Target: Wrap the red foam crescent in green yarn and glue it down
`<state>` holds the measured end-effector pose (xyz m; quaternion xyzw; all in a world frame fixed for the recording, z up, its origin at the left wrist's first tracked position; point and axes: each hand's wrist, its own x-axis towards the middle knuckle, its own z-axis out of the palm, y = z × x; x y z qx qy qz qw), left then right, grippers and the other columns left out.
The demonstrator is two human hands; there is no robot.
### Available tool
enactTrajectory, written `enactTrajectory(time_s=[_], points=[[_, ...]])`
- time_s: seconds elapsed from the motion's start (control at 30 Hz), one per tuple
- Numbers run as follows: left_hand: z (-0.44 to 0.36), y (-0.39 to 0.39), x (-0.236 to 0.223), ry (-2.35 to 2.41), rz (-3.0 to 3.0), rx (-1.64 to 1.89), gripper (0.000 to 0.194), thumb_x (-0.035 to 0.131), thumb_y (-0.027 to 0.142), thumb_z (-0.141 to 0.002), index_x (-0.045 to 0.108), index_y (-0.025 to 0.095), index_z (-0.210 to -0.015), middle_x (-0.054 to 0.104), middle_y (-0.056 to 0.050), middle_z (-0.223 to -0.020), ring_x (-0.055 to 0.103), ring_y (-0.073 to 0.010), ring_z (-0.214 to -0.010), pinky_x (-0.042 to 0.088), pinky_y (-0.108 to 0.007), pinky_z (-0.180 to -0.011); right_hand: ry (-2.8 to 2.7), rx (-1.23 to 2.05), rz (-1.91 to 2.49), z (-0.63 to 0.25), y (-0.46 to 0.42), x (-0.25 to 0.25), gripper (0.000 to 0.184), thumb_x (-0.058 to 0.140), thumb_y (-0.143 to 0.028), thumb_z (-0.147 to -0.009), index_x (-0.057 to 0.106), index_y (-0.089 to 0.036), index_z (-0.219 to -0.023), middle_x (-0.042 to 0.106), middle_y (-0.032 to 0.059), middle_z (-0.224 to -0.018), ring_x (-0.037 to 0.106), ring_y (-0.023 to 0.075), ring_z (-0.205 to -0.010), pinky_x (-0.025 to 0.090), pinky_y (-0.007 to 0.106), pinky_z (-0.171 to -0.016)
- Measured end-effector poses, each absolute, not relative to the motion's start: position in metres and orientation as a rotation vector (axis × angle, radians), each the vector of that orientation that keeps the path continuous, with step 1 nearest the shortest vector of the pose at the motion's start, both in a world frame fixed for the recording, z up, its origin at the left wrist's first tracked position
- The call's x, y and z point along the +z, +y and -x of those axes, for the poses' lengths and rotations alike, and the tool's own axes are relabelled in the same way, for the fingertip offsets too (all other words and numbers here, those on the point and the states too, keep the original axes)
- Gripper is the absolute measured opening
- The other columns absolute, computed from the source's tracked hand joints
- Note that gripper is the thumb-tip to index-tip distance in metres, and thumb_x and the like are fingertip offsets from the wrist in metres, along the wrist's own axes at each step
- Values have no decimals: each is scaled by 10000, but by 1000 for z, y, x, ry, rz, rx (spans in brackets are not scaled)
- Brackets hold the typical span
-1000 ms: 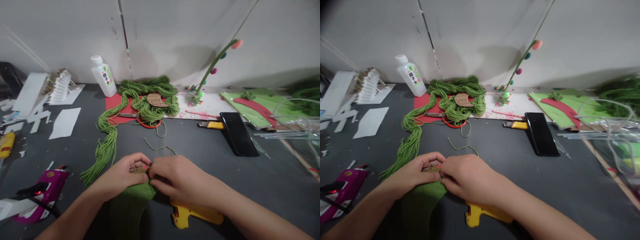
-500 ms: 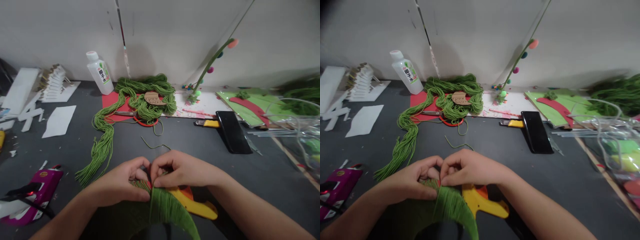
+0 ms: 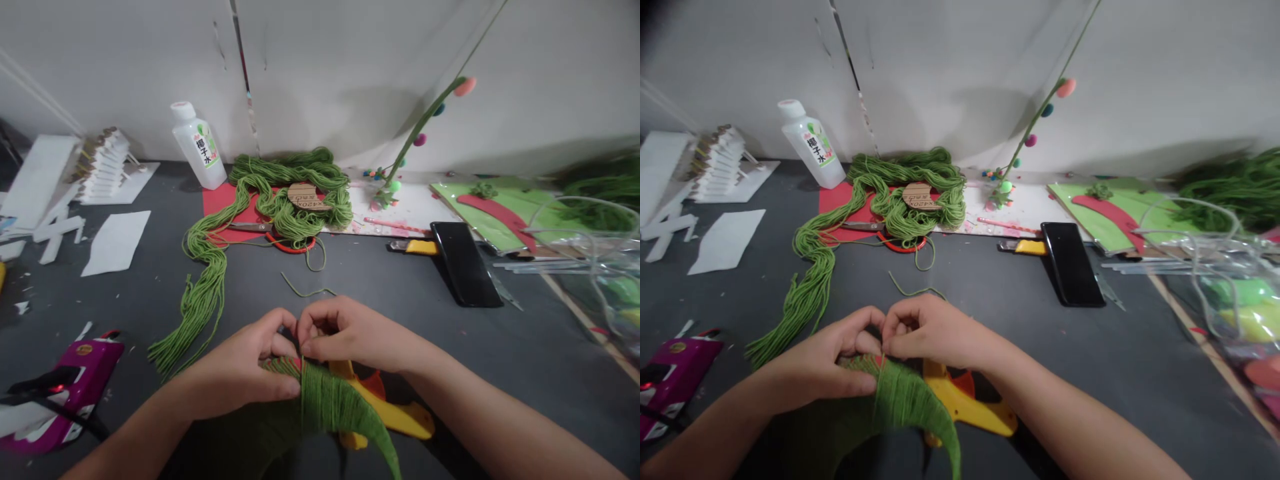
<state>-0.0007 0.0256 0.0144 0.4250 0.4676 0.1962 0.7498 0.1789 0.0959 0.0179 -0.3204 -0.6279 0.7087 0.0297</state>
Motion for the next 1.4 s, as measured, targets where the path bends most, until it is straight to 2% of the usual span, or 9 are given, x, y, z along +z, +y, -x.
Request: enactTrajectory(time_s=[0.3,0.4,0.67,0.77,0.93,1.07,1.17,1.27,1.4], points=[[-4,28,27,1184,-1049,416,363,561,141,-706,411,218,-1027,616,41,-805,505,-133,-706,357,-253,-661,-1959,1930,1162,-174,87,15,89,488,-79,-647,506,-167,-653,463,-59,-589,371,71,-540,272,196,-483],[-6,27,26,1219,-1025,462,393,612,183,-696,422,220,-1037,619,44,-797,524,-143,-747,364,-251,-685,-1906,1946,1203,-173,85,16,90,488,-79,-651,503,-168,-655,432,-71,-557,343,62,-506,250,188,-459],[-11,24,24,1341,-990,505,434,630,173,-673,431,236,-1053,624,60,-738,503,-123,-640,364,-234,-631,-1745,2073,1143,-174,87,14,60,498,-107,-687,497,-164,-666,376,-88,-523,275,51,-480,196,188,-452],[-9,26,27,1369,-1031,489,452,632,178,-672,418,243,-1065,601,74,-701,473,-115,-606,351,-230,-611,-1807,2043,1147,-175,88,13,54,507,-120,-706,529,-156,-671,405,-74,-537,314,58,-497,227,192,-468],[-4,27,29,1305,-1052,458,467,623,172,-674,403,247,-1080,568,83,-680,448,-108,-582,340,-229,-592,-1869,1987,1177,-176,91,16,74,524,-184,-767,572,-148,-724,539,-27,-618,464,83,-562,347,208,-541],[-3,27,29,1280,-1068,446,466,622,171,-681,400,238,-1085,589,63,-719,486,-129,-655,349,-247,-642,-2027,2044,1121,-177,92,20,195,584,-306,-772,606,-136,-679,474,-48,-564,385,67,-522,290,197,-486],[-3,26,29,1255,-1057,441,459,621,170,-682,402,241,-1079,594,65,-738,481,-123,-655,349,-243,-629,-2075,2082,1102,-177,90,19,167,583,-258,-757,592,-140,-640,412,-66,-531,320,58,-504,241,192,-460],[-2,25,29,1253,-1060,450,442,618,159,-686,407,239,-1067,600,63,-735,487,-120,-651,356,-240,-630,-2043,2066,1048,-175,85,17,111,548,-177,-745,577,-143,-644,432,-64,-547,337,59,-517,264,186,-477],[3,25,26,1349,-1138,662,380,625,195,-719,431,252,-1041,614,27,-832,541,-149,-751,401,-261,-705,-1930,1839,1079,-174,82,24,124,528,-193,-743,540,-151,-627,435,-58,-561,359,68,-533,294,190,-505]])
